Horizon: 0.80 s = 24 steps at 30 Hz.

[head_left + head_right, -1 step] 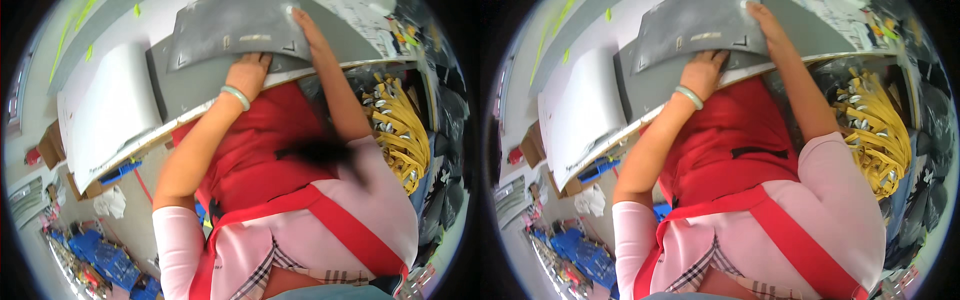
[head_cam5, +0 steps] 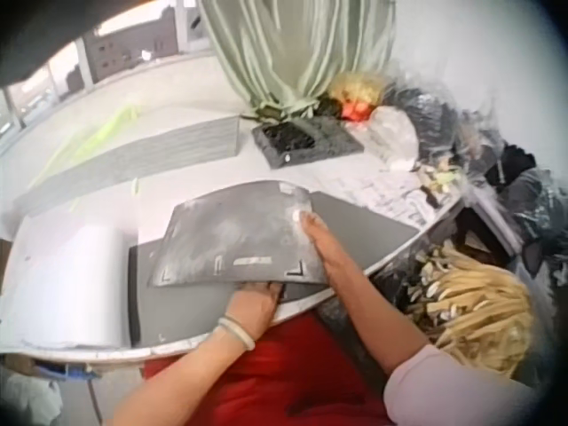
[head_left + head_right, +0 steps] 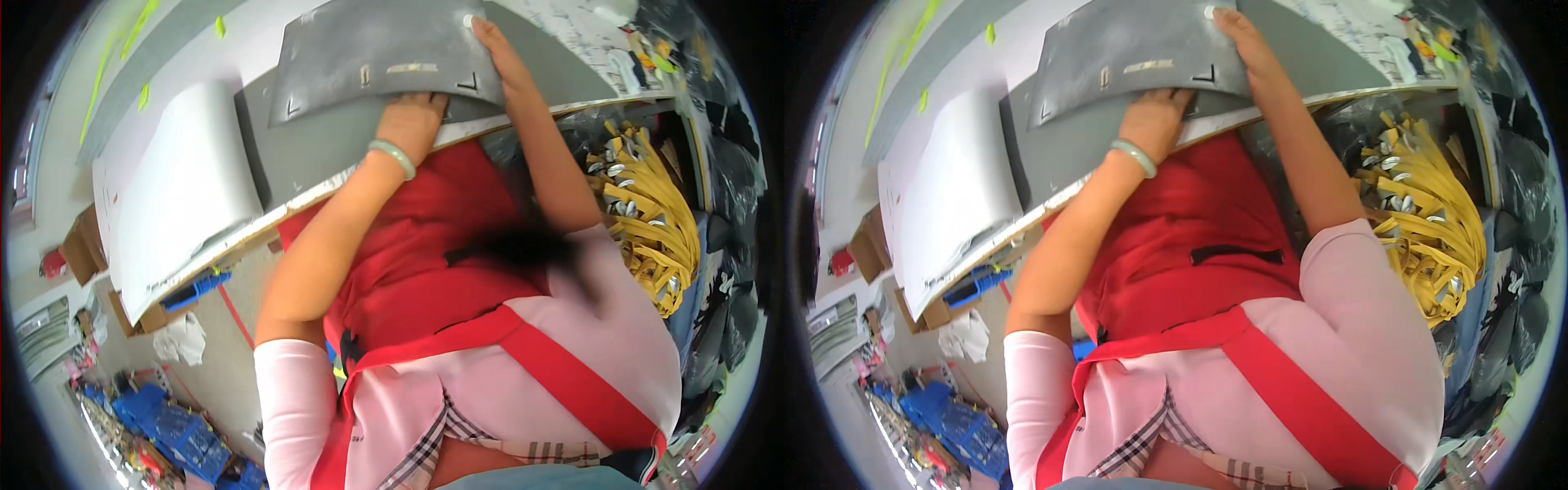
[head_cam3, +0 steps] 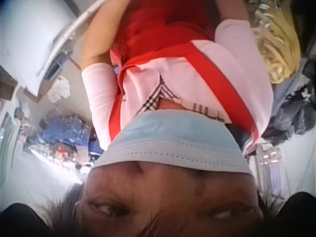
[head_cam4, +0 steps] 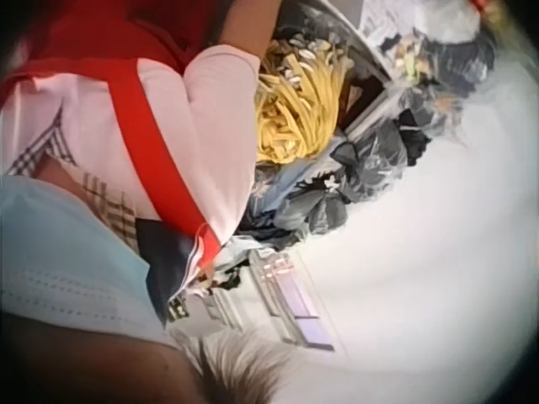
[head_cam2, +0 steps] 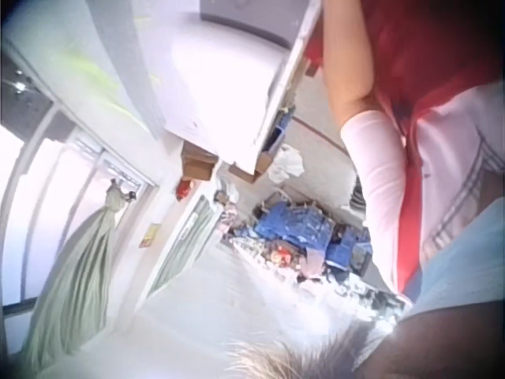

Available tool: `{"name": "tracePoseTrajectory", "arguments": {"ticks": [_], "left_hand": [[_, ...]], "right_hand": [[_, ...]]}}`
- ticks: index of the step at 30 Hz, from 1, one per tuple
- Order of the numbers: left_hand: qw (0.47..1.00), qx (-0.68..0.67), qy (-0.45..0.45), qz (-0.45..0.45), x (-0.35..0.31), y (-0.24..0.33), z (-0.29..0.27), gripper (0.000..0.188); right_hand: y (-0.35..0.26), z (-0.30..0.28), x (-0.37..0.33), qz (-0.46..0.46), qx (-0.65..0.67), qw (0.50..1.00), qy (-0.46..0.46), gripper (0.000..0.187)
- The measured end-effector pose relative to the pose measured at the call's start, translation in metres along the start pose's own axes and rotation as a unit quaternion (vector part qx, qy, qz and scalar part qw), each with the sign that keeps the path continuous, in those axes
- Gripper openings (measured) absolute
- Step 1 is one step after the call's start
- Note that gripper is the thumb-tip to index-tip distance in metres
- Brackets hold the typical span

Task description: The person uses a straightedge and a utility knife to cut a large sheet of white paper on a workbench. They repeatedly align the straightedge, cut along the edge, and remove the cut pieces. After cutting, they fold the remaining paper and place it on a plastic sheet on the floor.

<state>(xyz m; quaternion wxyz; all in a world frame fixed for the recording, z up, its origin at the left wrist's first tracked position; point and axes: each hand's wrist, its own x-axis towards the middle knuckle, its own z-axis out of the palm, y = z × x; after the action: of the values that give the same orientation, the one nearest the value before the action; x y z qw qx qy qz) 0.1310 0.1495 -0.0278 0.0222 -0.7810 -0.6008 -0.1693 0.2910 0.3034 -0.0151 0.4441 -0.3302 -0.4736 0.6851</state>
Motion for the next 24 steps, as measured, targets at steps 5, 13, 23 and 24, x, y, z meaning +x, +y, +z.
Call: {"name": "tracePoseTrajectory", "arguments": {"ticks": [5, 13, 23, 24], "left_hand": [[0.987, -0.022, 0.146, 0.057, 0.076, 0.024, 0.023, 0.028], [0.89, -0.26, 0.224, -0.3, 0.064, -0.119, -0.131, 0.039], [0.58, -0.324, 0.528, -0.529, -0.312, -0.335, -0.287, 0.033], [0.558, -0.275, 0.514, -0.591, -0.358, -0.328, -0.294, 0.031]], "right_hand": [[-0.043, -0.035, -0.003, -0.062, 0.024, 0.998, -0.012, 0.04], [-0.129, -0.083, -0.043, -0.159, 0.208, 0.963, 0.063, 0.043], [-0.143, -0.169, 0.06, -0.194, 0.256, 0.926, 0.2, 0.035], [-0.132, -0.165, 0.083, -0.179, 0.241, 0.933, 0.199, 0.036]]}}
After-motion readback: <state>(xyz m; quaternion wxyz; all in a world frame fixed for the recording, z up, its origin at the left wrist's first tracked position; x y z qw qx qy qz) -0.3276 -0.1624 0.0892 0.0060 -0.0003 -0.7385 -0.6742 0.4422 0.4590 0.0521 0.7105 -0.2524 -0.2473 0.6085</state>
